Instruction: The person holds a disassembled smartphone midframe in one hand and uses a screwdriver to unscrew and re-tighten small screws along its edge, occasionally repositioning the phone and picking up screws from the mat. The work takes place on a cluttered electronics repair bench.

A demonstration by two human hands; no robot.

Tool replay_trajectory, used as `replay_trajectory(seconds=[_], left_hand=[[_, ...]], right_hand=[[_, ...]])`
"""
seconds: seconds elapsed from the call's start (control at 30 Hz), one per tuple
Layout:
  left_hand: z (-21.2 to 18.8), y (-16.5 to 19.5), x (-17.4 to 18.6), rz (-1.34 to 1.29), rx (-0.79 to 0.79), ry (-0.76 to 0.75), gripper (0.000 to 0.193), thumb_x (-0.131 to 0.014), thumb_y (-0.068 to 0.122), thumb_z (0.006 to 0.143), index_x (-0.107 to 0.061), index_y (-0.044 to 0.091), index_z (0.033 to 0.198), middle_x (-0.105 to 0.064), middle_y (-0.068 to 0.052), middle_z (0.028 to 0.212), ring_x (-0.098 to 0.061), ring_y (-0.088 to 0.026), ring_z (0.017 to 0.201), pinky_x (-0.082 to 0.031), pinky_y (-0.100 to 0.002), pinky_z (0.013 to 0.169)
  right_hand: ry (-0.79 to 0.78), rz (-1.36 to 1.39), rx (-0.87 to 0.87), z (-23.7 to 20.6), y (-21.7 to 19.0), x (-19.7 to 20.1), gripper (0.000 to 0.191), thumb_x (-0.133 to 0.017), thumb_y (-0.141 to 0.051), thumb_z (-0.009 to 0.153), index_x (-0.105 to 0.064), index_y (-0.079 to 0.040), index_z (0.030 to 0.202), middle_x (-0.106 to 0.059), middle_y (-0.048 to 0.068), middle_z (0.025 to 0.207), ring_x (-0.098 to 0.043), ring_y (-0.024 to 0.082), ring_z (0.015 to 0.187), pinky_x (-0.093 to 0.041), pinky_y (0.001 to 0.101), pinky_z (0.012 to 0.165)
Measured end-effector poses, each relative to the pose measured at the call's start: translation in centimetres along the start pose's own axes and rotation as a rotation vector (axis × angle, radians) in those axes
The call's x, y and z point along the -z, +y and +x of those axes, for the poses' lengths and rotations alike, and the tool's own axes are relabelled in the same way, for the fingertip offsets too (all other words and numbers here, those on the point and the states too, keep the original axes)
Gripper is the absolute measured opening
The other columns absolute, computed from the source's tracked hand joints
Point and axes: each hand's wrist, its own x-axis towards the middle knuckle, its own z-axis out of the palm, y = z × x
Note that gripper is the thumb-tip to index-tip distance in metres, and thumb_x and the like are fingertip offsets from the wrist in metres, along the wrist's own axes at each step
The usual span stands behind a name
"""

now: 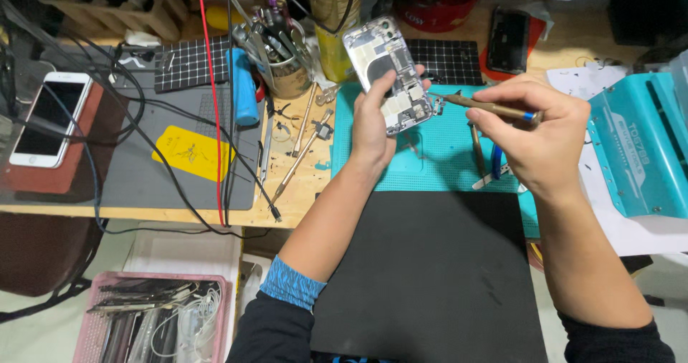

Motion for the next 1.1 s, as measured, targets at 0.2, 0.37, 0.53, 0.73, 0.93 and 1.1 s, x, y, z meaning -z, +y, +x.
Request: replay_trajectory(seconds=[0.2, 0.37, 0.53, 0.73, 0.93, 1.1], left_hand=[[0.1, -0.3, 0.2, -0.007, 0.059, -0.092, 0.046, -0.041, 0.03, 0.111, -0.053, -0.004, 0.139, -0.069, -0.021, 0.123, -0.071, -0.029, 0.107, -0.063, -0.042, 0.086], [0.0, -0.3, -0.1, 0.057, 0.037, -0.125, 0.048, -0.041, 0.033, 0.112, -0.056, -0.005, 0.137, -0.069, -0.02, 0.124, -0.072, -0.027, 0.106, -0.064, -0.039, 0.083], [-0.3, -0.5, -0.2, 0.102, 0.037, -0.13, 0.047, -0.042, 0.034, 0.113, -0.06, -0.006, 0.131, -0.071, -0.018, 0.12, -0.072, -0.025, 0.1, -0.064, -0.039, 0.081], [-0.3, -0.8, -0.3, 0.156, 0.01, -0.122, 0.046, -0.042, 0.031, 0.114, -0.062, -0.006, 0.131, -0.072, -0.017, 0.121, -0.073, -0.025, 0.102, -0.063, -0.036, 0.088], [-0.6, -0.7, -0.8, 0.159, -0.002, -0.135, 0.05, -0.037, 0.036, 0.113, -0.06, -0.004, 0.133, -0.071, -0.018, 0.122, -0.073, -0.025, 0.103, -0.062, -0.038, 0.083], [-0.9, -0.6, -1.1, 0.241, -0.065, -0.196, 0.06, -0.027, 0.04, 0.117, -0.059, -0.007, 0.137, -0.07, -0.019, 0.126, -0.072, -0.026, 0.108, -0.061, -0.038, 0.096]], right_hand=[[0.01, 0.192, 0.049, -0.1, 1.1, -0.7, 0.004, -0.069, 0.005, 0.113, -0.066, 0.007, 0.112, -0.066, 0.011, 0.109, -0.067, 0.012, 0.092, -0.055, 0.0209, 0.081], [-0.031, 0.249, 0.122, -0.2, 1.3, -1.7, 0.008, -0.054, 0.002, 0.12, -0.054, 0.007, 0.114, -0.064, 0.016, 0.113, -0.071, 0.019, 0.1, -0.063, 0.0287, 0.085], [-0.079, 0.273, 0.129, 0.0, 1.5, -3.2, 0.012, -0.045, -0.003, 0.121, -0.048, 0.007, 0.116, -0.06, 0.019, 0.111, -0.072, 0.022, 0.098, -0.067, 0.0338, 0.089], [-0.09, 0.232, 0.068, 0.0, 1.5, -4.2, 0.014, -0.042, -0.005, 0.119, -0.047, 0.008, 0.117, -0.066, 0.019, 0.111, -0.074, 0.024, 0.098, -0.067, 0.037, 0.091], [0.023, 0.084, 0.142, -0.1, 1.3, -2.7, 0.018, -0.044, -0.011, 0.121, -0.048, 0.005, 0.115, -0.067, 0.012, 0.097, -0.068, 0.017, 0.091, -0.056, 0.0296, 0.084], [0.02, -0.275, 0.022, 0.6, 2.2, -2.9, 0.02, -0.08, -0.012, 0.105, -0.066, 0.002, 0.11, -0.059, 0.01, 0.078, -0.053, 0.011, 0.069, -0.044, 0.0281, 0.067]])
